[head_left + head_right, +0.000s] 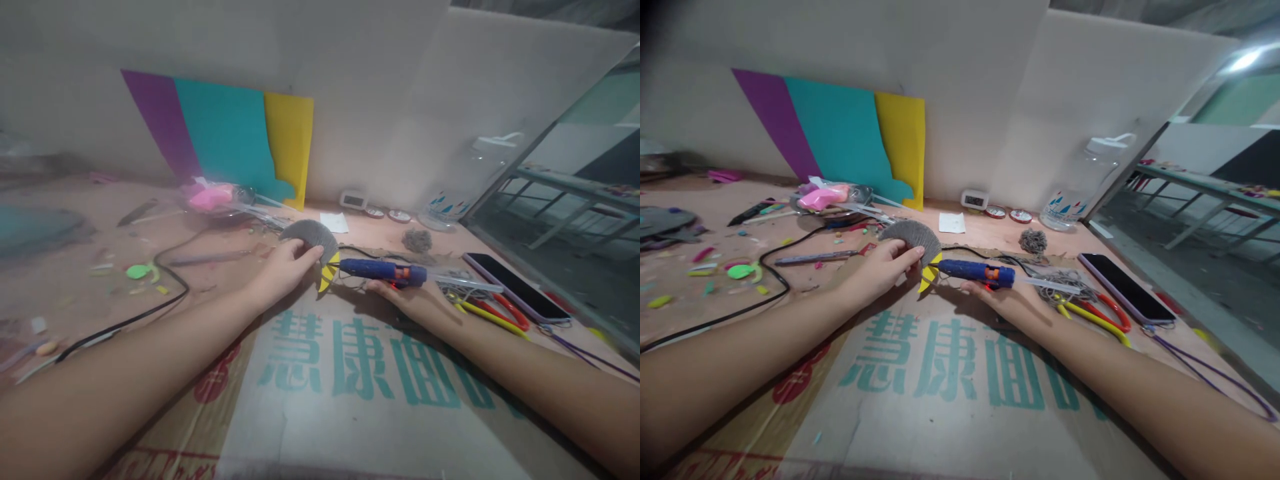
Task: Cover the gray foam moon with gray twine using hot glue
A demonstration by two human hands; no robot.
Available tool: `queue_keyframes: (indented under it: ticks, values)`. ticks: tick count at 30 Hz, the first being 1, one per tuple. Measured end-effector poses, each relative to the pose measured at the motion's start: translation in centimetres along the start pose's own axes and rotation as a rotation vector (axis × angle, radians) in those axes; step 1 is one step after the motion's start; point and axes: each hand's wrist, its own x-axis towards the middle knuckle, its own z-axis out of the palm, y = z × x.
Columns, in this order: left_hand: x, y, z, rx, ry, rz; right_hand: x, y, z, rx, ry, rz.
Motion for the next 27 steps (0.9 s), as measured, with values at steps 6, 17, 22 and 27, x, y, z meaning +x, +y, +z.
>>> queue_keyframes:
  ticks: [6,17,22,27]
  values:
    - [0.1,-0.2,0.1,0.017,-0.002,0.000,0.3,0.4,0.0,0.008,0.029,-0.032]
    - [0.1,-0.4,0.2,0.016,-0.016,-0.026,0.5,0.6,-0.2,-0.038,0.046,-0.072]
    - [0.2,-0.6,0.2,0.031,0.002,-0.015,0.6,1.0,-0.2,-0.020,0.031,-0.087]
    - [0.4,-0.8,0.3,0.028,0.004,-0.007,0.6,1.2,-0.2,-0.061,0.063,-0.104]
